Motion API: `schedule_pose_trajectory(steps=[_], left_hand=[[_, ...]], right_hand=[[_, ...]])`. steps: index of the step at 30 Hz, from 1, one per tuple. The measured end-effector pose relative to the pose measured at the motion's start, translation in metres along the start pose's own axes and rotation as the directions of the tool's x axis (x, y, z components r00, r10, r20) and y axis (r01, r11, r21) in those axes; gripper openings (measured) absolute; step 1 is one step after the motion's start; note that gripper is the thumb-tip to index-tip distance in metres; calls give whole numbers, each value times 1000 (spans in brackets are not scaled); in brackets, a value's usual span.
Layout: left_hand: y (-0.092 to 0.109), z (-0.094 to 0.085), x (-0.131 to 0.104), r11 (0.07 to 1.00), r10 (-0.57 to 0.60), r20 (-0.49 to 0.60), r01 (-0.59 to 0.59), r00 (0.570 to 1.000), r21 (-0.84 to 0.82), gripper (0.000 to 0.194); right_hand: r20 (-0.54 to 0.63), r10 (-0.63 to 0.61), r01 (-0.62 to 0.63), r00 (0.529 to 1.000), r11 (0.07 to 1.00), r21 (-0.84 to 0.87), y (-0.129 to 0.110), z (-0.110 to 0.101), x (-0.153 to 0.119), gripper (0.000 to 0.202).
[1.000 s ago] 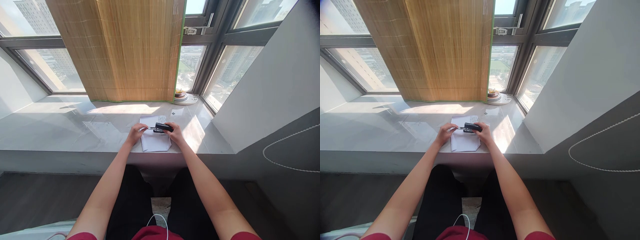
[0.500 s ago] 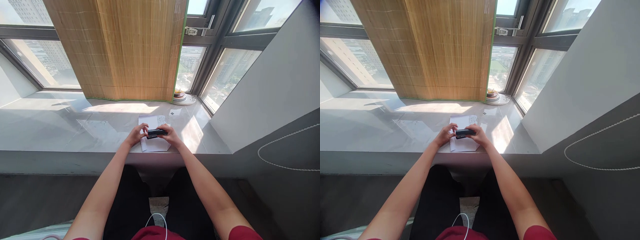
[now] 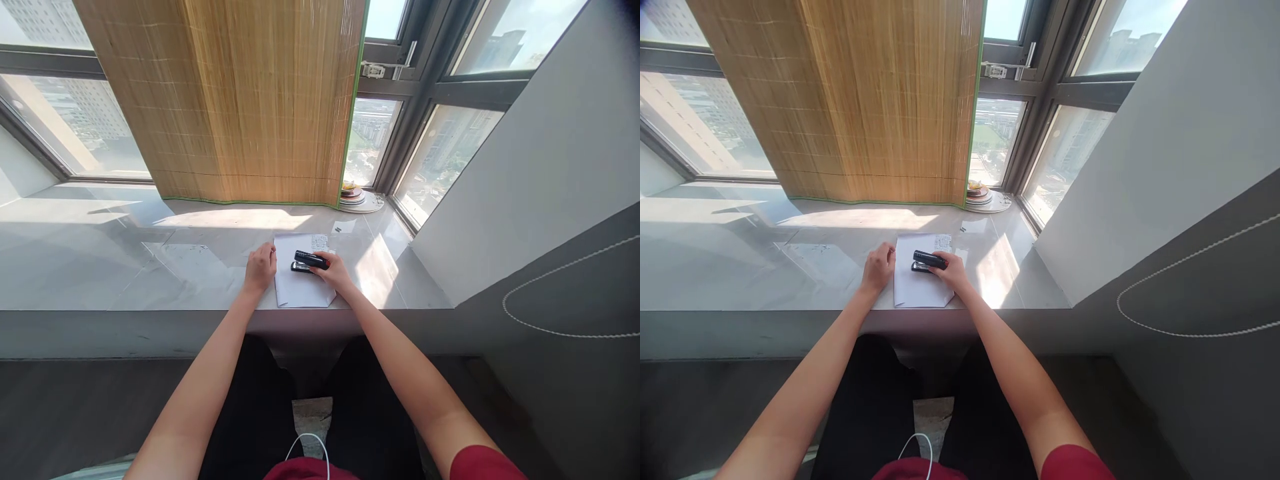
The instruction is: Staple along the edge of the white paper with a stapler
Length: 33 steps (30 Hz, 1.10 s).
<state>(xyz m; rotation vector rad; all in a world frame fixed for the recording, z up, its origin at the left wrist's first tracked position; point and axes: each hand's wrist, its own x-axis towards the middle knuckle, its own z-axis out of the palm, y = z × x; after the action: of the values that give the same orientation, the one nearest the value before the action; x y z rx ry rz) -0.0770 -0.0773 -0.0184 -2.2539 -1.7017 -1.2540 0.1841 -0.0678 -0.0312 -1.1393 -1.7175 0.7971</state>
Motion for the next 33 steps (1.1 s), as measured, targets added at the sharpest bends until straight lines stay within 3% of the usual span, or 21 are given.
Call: schedule_pose_trajectory(steps=[4,7,9,12,15,16,18,21,24,26,28,30,32,33], left_hand=[[-8,3,1,994,-107,-73,106,992,-18,13],[-13,10,1,995,-97,-62,96,993,-18,14],[-16,17,0,997,-79,-39,79,996,-2,13],[-18,25,-1,996,-85,12,84,996,34,14],[-18,28,0,989,-144,76,140,987,55,18],[-19,28,1,986,-161,96,157,982,54,18],[-20,26,4,982,-190,126,189,974,24,18],[-25,19,9,946,-267,161,290,950,-143,14],[-32,11,12,828,-331,184,378,926,-413,9],[-37,5,12,700,-403,147,408,903,-586,9],[-42,-1,12,526,-557,72,418,828,-740,9],[-45,-6,13,359,-726,-14,361,688,-861,10],[-48,-9,13,275,-826,-85,267,557,-924,12],[-49,-10,14,263,-850,-112,230,515,-937,13]], right_hand=[[-57,36,-40,998,997,-73,12,-43,-19,39],[-76,35,-42,996,995,-90,23,-86,-32,41],[-23,47,-49,999,991,-122,29,-110,-34,44],[24,36,-34,999,997,-64,38,-132,-17,48],[-81,-38,30,996,995,-94,48,-134,23,52],[-80,-77,62,994,983,-172,52,-131,39,47],[45,-145,152,988,934,-324,62,-121,70,45],[238,-45,155,970,869,-470,74,-95,104,54],[308,74,132,948,791,-598,74,-60,119,58],[358,93,175,929,742,-647,65,-31,124,62],[426,88,240,900,716,-655,50,4,128,67],[480,68,298,874,705,-643,31,42,133,71],[509,31,337,860,713,-615,13,79,139,72],[522,25,348,852,718,-603,5,96,141,73]])
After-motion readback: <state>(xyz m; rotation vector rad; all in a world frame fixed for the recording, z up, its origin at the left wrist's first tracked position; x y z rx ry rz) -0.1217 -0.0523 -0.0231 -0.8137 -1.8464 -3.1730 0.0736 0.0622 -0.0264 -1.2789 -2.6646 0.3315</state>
